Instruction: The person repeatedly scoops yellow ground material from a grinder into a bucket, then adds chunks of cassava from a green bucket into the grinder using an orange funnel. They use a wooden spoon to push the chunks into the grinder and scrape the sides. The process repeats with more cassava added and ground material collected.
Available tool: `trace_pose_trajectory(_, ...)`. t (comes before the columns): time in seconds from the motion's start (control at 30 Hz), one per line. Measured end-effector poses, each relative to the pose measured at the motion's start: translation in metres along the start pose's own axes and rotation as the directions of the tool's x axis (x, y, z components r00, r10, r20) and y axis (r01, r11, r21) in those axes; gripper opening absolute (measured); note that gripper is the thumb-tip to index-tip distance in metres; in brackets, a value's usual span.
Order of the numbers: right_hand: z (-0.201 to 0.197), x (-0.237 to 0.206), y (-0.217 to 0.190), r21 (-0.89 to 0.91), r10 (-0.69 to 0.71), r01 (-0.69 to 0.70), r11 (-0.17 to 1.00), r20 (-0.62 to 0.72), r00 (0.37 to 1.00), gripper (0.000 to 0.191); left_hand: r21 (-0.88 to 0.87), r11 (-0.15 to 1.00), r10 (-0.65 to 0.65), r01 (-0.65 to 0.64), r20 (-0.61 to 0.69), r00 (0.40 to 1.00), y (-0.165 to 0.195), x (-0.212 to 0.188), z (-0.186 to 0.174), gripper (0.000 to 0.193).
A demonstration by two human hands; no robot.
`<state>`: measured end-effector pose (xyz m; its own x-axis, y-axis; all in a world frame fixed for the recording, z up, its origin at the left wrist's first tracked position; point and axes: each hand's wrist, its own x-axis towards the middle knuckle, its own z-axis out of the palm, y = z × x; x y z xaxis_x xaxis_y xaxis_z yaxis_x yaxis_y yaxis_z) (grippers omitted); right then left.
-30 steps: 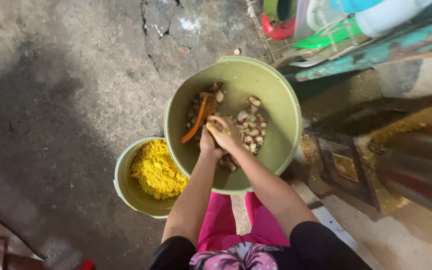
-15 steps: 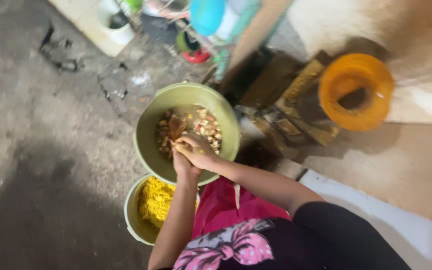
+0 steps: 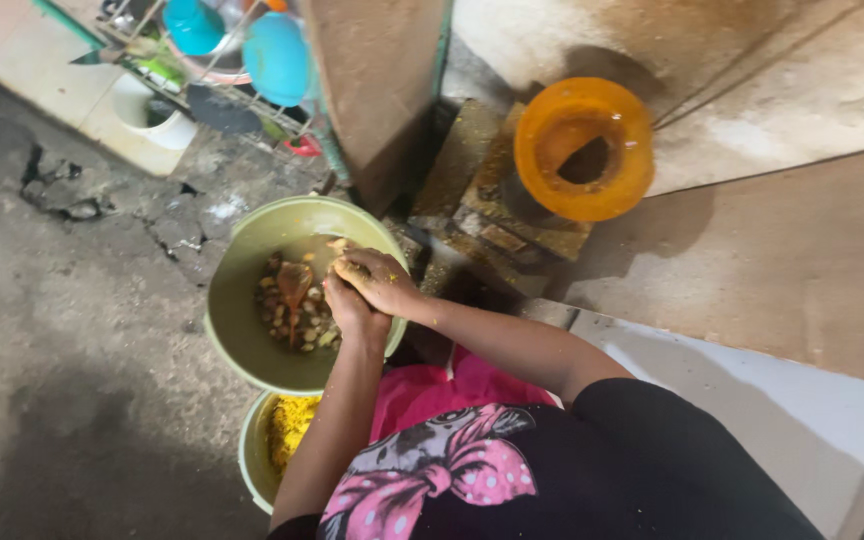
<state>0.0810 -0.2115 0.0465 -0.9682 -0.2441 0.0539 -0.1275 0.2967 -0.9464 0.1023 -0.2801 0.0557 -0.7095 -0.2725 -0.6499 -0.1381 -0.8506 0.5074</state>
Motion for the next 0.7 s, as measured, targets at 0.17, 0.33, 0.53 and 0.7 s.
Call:
trace_pose_trajectory(0.17, -0.069, 0.011, -0.011, 0.054, -0.016, 0.018, 0.998, -0.041, 0.999, 0.029, 0.027, 1.000, 0.014, -0.015, 0.039, 0.999, -0.033, -0.012, 0.064, 0.045)
trace_pose_trajectory(0.33, -0.175, 0.024, -0.014, 0.139, -0.049, 0.073, 0.988, -0.169, 0.984, 0.026, 0.052, 0.998, -0.025, 0.019, 0.117, 0.993, -0.097, -0.018, 0.146, 0.045)
trace_pose_trajectory(0.53, -0.298, 0.024, 0.020, 0.133, 0.206, -0.173, 0.976, -0.295, 0.933, 0.025, 0.116, 0.984, -0.155, 0.134, 0.200, 0.967, -0.204, -0.011, 0.239, 0.046)
trace_pose_trajectory(0.7, -0.373, 0.067, 0.078, 0.176, 0.021, 0.036, 0.984, -0.310, 0.951, 0.028, 0.180, 0.976, -0.179, 0.124, 0.332, 0.926, -0.251, 0.029, 0.302, 0.049)
